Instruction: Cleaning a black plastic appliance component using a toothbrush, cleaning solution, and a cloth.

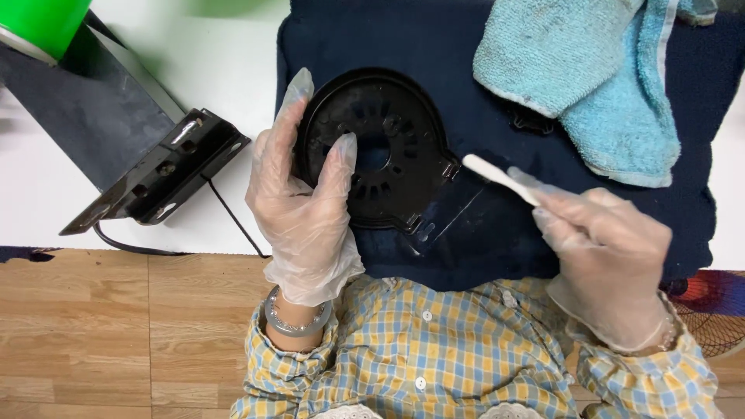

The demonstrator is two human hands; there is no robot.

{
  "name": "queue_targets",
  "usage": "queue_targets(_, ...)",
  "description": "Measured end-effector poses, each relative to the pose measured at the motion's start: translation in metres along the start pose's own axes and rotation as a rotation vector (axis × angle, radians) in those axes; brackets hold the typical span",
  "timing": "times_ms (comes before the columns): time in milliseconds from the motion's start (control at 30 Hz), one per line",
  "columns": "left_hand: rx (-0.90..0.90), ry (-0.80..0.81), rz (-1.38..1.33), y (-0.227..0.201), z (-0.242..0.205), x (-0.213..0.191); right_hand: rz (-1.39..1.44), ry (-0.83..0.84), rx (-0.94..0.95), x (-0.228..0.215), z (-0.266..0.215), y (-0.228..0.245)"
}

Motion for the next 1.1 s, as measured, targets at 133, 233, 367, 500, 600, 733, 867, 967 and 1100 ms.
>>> queue_targets(133, -0.017, -0.027, 0.114, 0.01, -0.003, -0.002, -0.156, 0.01, -0.062, 0.007, -0.008, -0.006)
queue_targets(233, -0.001, -0.035, 0.113, 0.01, -0.003, -0.002, -0.535, -0.052, -0.432, 0.024, -0.007, 0.019)
queue_targets(367, -0.008, -0.025, 0.104, 0.007, -0.003, -0.002, -0.393, -0.031, -0.285, 0.015, -0.012, -0.003)
queue_targets(500, 0.004, -0.006, 0.081, 0.001, 0.0, -0.001, -0.45, 0.023, -0.235, 0.016, -0.003, 0.01)
queue_targets(600, 0.015, -0.005, 0.057, 0.001, -0.002, -0.001, -0.601, -0.003, -0.261, 0.024, -0.012, -0.003)
queue_targets(733, 0.011, -0.018, 0.126, 0.007, -0.003, -0.003, -1.012, -0.075, -0.456, 0.029, -0.02, 0.01)
queue_targets(867, 0.062, -0.02, 0.102, 0.005, 0.0, -0.002, -0.354, -0.036, -0.231, 0.011, -0.009, -0.001)
queue_targets(967, 0.02, 0.023, 0.045, -0.001, 0.004, 0.002, -0.374, -0.127, -0.377, 0.012, -0.007, 0.02)
queue_targets(1100, 0.003, -0.008, 0.145, 0.011, 0.003, 0.001, -0.047, -0.131, -0.198, 0.009, -0.009, -0.003)
Point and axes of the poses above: each hand's wrist, its own z-axis towards the middle knuckle, its own x-axis out of the palm, y = z × x, the point moved 7 cm from there along z, towards the middle knuckle, and after that the axes turned 1 degree about x, right-handed, at the moved point
